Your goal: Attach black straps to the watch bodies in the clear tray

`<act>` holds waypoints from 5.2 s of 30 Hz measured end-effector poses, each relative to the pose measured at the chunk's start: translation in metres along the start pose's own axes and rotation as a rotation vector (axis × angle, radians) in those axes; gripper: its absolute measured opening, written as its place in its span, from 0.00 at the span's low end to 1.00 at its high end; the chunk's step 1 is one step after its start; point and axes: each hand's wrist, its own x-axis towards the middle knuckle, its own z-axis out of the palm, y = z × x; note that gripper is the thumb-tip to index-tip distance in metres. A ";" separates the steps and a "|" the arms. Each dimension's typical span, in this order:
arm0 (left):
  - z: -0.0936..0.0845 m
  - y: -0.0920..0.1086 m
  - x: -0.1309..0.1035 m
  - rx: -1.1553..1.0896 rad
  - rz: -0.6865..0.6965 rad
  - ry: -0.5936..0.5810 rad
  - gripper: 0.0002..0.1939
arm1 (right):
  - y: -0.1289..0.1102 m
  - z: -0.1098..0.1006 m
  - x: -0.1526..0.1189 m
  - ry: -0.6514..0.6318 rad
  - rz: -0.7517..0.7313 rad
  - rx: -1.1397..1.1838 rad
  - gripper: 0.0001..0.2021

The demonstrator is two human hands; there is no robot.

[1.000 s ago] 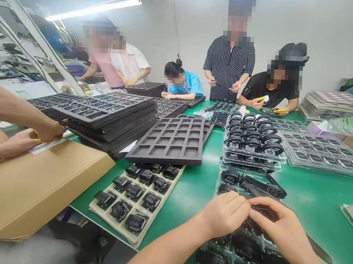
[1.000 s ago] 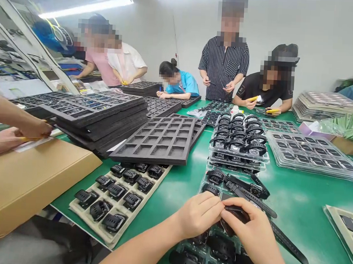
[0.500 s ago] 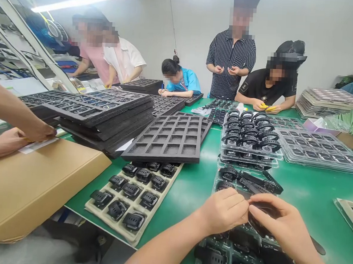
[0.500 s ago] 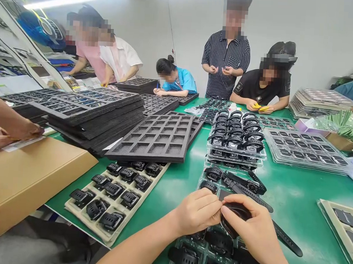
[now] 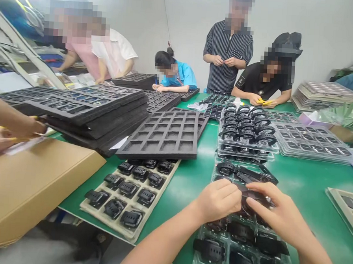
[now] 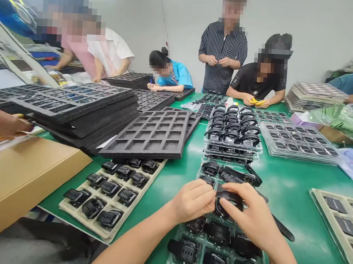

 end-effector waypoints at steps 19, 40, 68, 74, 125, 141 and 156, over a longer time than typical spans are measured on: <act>-0.003 -0.030 -0.002 -0.076 -0.314 0.263 0.07 | 0.003 0.000 0.062 -0.285 -0.126 -0.448 0.13; 0.007 -0.020 -0.004 -0.143 -0.295 0.159 0.08 | 0.033 -0.012 0.028 -0.278 0.443 -0.934 0.11; -0.005 0.002 0.014 -1.478 -1.084 0.241 0.25 | -0.060 0.031 0.004 -0.273 0.429 0.870 0.26; -0.011 -0.012 0.016 -1.439 -1.148 0.362 0.25 | -0.032 0.007 -0.015 -0.175 0.288 1.009 0.30; 0.004 0.022 0.011 -1.446 -1.163 0.180 0.23 | -0.013 0.026 -0.013 0.066 -0.042 0.502 0.30; 0.003 0.028 0.013 -1.375 -1.123 0.131 0.23 | -0.011 0.042 -0.002 0.143 0.189 0.596 0.26; 0.004 0.027 0.009 -1.296 -1.133 0.043 0.28 | -0.011 0.050 -0.003 0.144 0.157 0.519 0.24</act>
